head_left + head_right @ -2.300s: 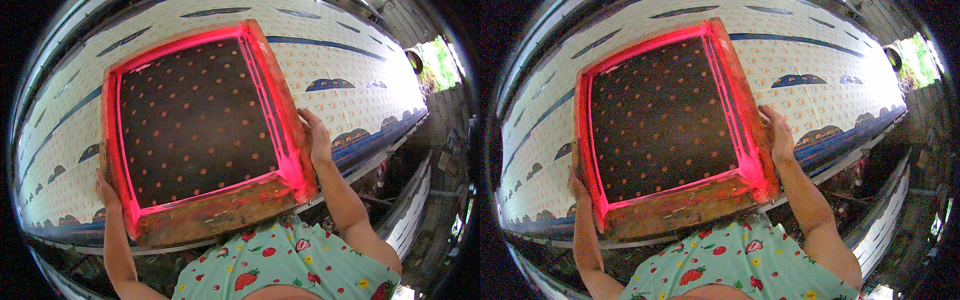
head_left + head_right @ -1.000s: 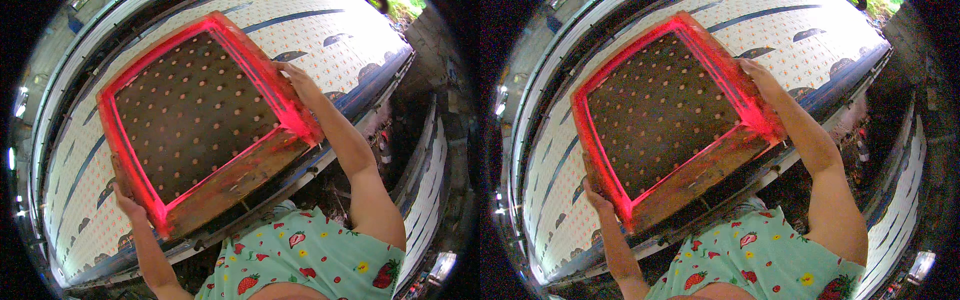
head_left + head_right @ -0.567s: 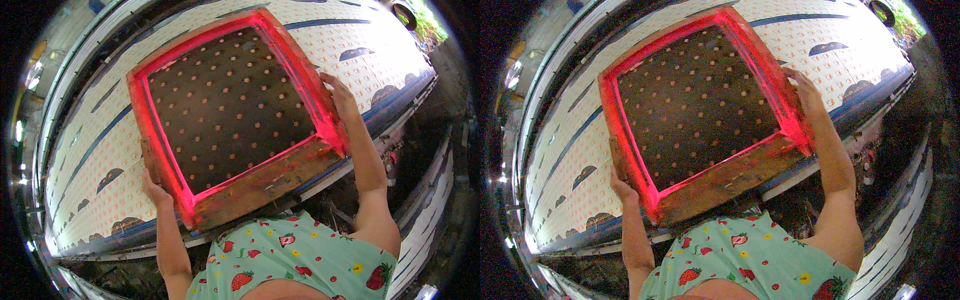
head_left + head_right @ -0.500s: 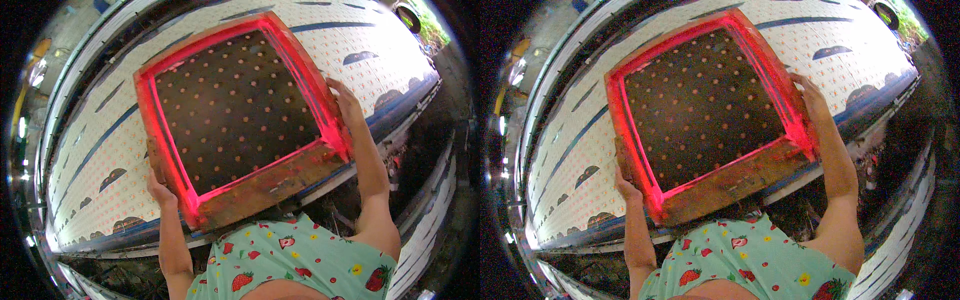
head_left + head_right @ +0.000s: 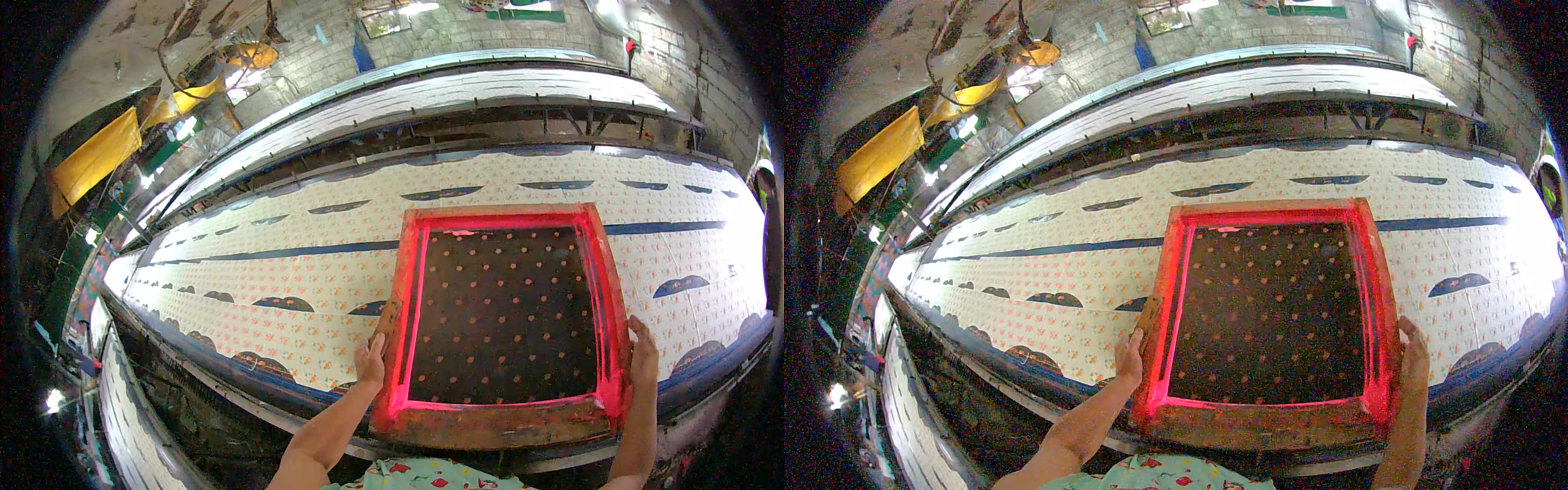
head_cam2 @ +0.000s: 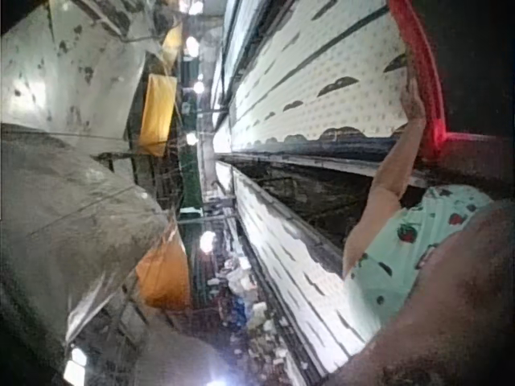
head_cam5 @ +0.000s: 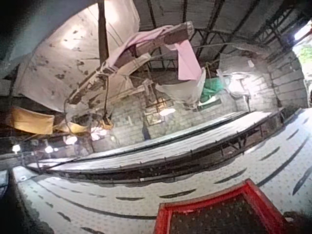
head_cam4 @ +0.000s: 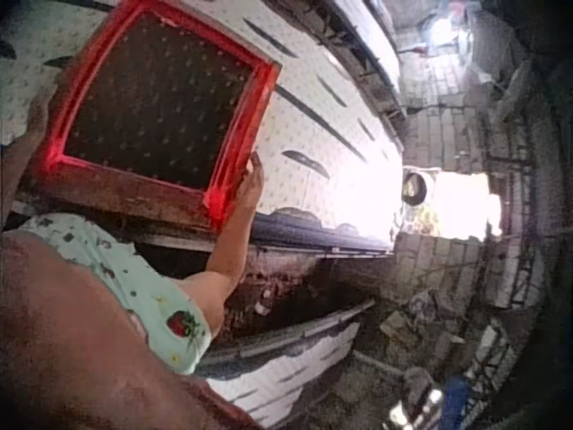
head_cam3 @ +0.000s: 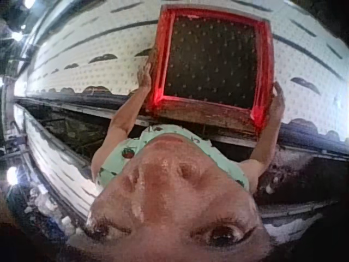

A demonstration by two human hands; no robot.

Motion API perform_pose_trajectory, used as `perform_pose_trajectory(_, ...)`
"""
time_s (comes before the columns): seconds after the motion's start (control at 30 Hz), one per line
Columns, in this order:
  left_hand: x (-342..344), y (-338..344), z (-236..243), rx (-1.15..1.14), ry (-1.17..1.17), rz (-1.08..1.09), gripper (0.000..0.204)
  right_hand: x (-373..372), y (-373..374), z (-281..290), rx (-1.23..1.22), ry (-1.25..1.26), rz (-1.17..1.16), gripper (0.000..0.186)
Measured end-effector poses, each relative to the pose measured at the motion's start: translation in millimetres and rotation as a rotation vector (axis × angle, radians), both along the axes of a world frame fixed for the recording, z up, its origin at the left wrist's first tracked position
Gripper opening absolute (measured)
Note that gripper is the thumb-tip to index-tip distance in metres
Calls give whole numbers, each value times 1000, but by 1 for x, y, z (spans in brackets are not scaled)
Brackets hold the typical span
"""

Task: The person uses a squeegee to pull pink ink across a screen-printing frame, depositing dots onto a moving conveyor belt. The person walks along the belt, briefly adjusts the printed material, and repeats the printing process on a new section.

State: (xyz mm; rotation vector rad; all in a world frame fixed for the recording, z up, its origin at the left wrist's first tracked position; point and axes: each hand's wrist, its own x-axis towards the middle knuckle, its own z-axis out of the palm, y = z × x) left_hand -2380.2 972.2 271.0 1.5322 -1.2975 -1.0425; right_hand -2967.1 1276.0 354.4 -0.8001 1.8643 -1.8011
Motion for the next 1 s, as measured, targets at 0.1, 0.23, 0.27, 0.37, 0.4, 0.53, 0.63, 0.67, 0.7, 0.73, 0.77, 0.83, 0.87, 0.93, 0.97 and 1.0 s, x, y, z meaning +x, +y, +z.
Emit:
perform_pose_trajectory(0.1,20,-12,-56,32,41,-2,62,20,-8,13,38,-146,54,45)
perform_pose_trajectory(0.23,1,-1,-19,-28,2,-66,70,47,-3,13,394,721,118,50)
perform_pose_trajectory(0.27,9,-2,-36,-54,-92,-32,70,69,-9,12,433,1083,42,54)
perform_pose_trajectory(0.37,8,-4,-58,-71,-214,21,69,155,-5,43,472,530,376,44)
perform_pose_trajectory(0.4,4,-5,-59,-71,-225,32,69,174,6,30,457,509,541,43)
perform_pose_trajectory(0.53,3,6,-21,129,-205,-13,74,255,29,21,379,1124,896,38)
perform_pose_trajectory(0.63,10,8,-33,140,-212,-44,75,270,41,6,433,1273,817,42)
perform_pose_trajectory(0.67,5,4,-46,109,-213,-35,74,267,44,-6,453,1328,777,46)
perform_pose_trajectory(0.7,3,2,-49,77,-217,-19,74,270,39,-7,423,1316,738,45)
perform_pose_trajectory(0.73,3,1,-54,69,-233,-18,74,272,33,-6,392,1303,702,45)
perform_pose_trajectory(0.77,3,1,-55,63,-250,-19,73,275,28,2,364,1288,667,45)
perform_pose_trajectory(0.83,7,9,-47,48,-240,-28,73,301,9,36,401,1306,680,44)
perform_pose_trajectory(0.87,0,18,-32,25,-201,-60,73,295,6,28,394,1294,665,43)
perform_pose_trajectory(0.93,0,18,-23,-32,-155,-89,73,290,-9,13,344,1290,600,40)
perform_pose_trajectory(0.97,0,15,-31,-62,-145,-96,72,288,-12,11,355,1263,603,39)
perform_pose_trajectory(1.0,1,11,-35,-90,-138,-99,72,289,-19,17,366,1234,610,38)
